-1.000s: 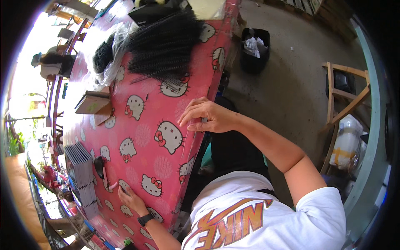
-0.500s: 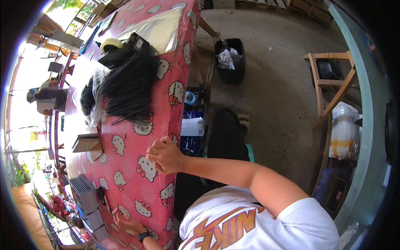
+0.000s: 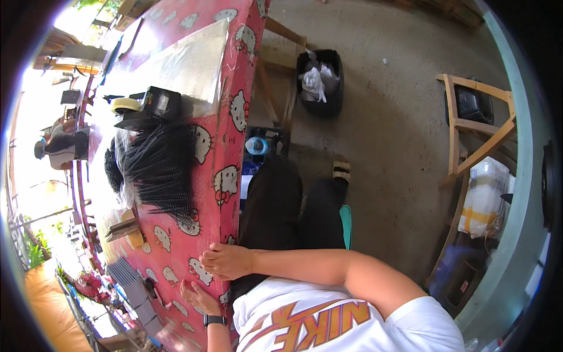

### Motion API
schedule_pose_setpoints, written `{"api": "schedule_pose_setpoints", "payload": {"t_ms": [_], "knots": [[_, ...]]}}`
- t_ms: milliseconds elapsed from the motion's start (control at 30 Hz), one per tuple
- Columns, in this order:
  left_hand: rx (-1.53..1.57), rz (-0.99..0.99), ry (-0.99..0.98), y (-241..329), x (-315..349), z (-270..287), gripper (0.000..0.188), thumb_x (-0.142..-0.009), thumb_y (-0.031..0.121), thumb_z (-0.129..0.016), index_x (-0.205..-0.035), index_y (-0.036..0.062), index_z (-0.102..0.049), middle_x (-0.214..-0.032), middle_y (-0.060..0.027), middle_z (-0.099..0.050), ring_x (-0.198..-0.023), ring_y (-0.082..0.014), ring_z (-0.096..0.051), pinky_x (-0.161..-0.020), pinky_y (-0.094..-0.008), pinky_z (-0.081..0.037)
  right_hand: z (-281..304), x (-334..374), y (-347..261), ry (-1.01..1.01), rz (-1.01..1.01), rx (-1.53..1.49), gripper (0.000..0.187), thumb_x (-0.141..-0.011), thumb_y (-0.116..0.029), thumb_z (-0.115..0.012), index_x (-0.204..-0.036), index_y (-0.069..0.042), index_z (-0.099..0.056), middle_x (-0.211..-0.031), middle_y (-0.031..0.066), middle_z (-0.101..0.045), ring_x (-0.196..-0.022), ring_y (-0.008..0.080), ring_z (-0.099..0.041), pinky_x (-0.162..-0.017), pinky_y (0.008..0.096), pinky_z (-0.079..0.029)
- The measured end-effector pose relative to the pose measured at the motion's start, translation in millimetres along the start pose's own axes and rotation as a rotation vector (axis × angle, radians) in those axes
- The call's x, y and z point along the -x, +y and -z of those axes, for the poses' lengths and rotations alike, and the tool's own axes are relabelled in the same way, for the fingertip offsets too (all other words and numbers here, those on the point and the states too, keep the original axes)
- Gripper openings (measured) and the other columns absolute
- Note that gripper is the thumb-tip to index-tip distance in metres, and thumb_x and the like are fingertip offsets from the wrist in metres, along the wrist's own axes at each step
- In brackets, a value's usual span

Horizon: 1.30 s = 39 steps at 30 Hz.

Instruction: The person takes stacks of books from a large cardboard box, carries them to a table, and organizes them into separate piles based on the book covers.

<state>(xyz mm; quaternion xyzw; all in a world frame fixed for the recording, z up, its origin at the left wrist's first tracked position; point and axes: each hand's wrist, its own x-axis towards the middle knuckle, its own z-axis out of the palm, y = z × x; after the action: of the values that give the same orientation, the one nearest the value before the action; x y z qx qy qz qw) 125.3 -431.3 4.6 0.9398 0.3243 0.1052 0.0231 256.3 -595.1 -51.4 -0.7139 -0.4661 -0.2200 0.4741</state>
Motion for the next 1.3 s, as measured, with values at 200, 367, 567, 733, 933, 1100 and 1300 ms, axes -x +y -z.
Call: {"api": "schedule_pose_setpoints", "payload": {"t_ms": [200, 367, 567, 733, 933, 1100, 1300], "knots": [[-0.009, 0.01, -0.029, 1, -11, -4, 0.051, -0.09, 0.039, -0.038, -0.124, 0.0016, -0.039, -0.127, -0.0173, -0.038, -0.121, -0.0318, -0.031, -0.101, -0.0445, -0.022, 46, -10, 25, -0.221, -0.079, -0.514, 0.014, -0.072, -0.016, -0.057, -0.083, -0.007, -0.061, -0.089, 0.0059, -0.058, -0.093, 0.0187, -0.05, -0.087, 0.0322, -0.036], [-0.007, 0.144, 0.021, 11, -3, 6, 0.05, -0.089, 0.038, -0.041, -0.125, 0.0037, -0.038, -0.127, -0.0169, -0.038, -0.121, -0.0315, -0.031, -0.101, -0.0438, -0.021, 121, 41, 47, -0.185, -0.762, -0.954, 0.021, -0.079, -0.017, -0.058, -0.094, -0.004, -0.063, -0.09, 0.0123, -0.063, -0.086, 0.0258, -0.06, -0.077, 0.0338, -0.047], [0.029, 0.164, -0.017, 16, -11, 8, 0.044, -0.087, 0.032, -0.043, -0.125, 0.0088, -0.038, -0.131, -0.0144, -0.035, -0.123, -0.0313, -0.03, -0.101, -0.0446, -0.022, 287, 290, 108, -0.429, -1.565, 0.162, 0.018, -0.077, -0.018, -0.057, -0.089, -0.005, -0.064, -0.086, 0.0129, -0.065, -0.079, 0.024, -0.063, -0.069, 0.0342, -0.048], [0.066, 0.226, -0.001, 7, -5, 15, 0.045, -0.083, 0.027, -0.049, -0.123, 0.0106, -0.04, -0.13, -0.0127, -0.037, -0.122, -0.0311, -0.03, -0.1, -0.0447, -0.023, 372, 392, 148, 0.281, -2.086, -0.085, 0.009, -0.076, -0.011, -0.052, -0.077, -0.005, -0.059, -0.06, 0.006, -0.056, -0.042, 0.0152, -0.047, -0.035, 0.0295, -0.035], [0.097, 0.204, 0.04, 16, -10, 14, 0.042, -0.082, 0.022, -0.05, -0.121, 0.0101, -0.042, -0.129, -0.0119, -0.039, -0.121, -0.0307, -0.033, -0.1, -0.0442, -0.024, 288, 259, 201, -0.029, -1.908, -0.277, 0.014, -0.073, -0.012, -0.058, -0.083, -0.004, -0.063, -0.066, 0.0072, -0.06, -0.054, 0.0155, -0.056, -0.046, 0.0282, -0.042], [0.108, 0.201, 0.079, 17, -7, 7, 0.038, -0.084, 0.021, -0.049, -0.119, 0.0091, -0.045, -0.128, -0.014, -0.041, -0.121, -0.0316, -0.035, -0.1, -0.0442, -0.025, 230, 121, 224, -0.596, -1.34, -0.275, 0.026, -0.077, -0.022, -0.061, -0.097, -0.005, -0.063, -0.082, 0.0072, -0.064, -0.069, 0.0136, -0.059, -0.064, 0.0281, -0.048], [0.184, 0.185, 0.108, 28, -3, 21, 0.037, -0.086, 0.029, -0.048, -0.118, 0.0105, -0.047, -0.126, -0.014, -0.042, -0.118, -0.0324, -0.037, -0.097, -0.0471, -0.029, 256, 119, 269, -0.524, -1.354, -0.197, 0.024, -0.078, -0.018, -0.063, -0.097, -0.005, -0.063, -0.084, 0.0068, -0.064, -0.071, 0.0133, -0.06, -0.066, 0.0278, -0.048]]}}
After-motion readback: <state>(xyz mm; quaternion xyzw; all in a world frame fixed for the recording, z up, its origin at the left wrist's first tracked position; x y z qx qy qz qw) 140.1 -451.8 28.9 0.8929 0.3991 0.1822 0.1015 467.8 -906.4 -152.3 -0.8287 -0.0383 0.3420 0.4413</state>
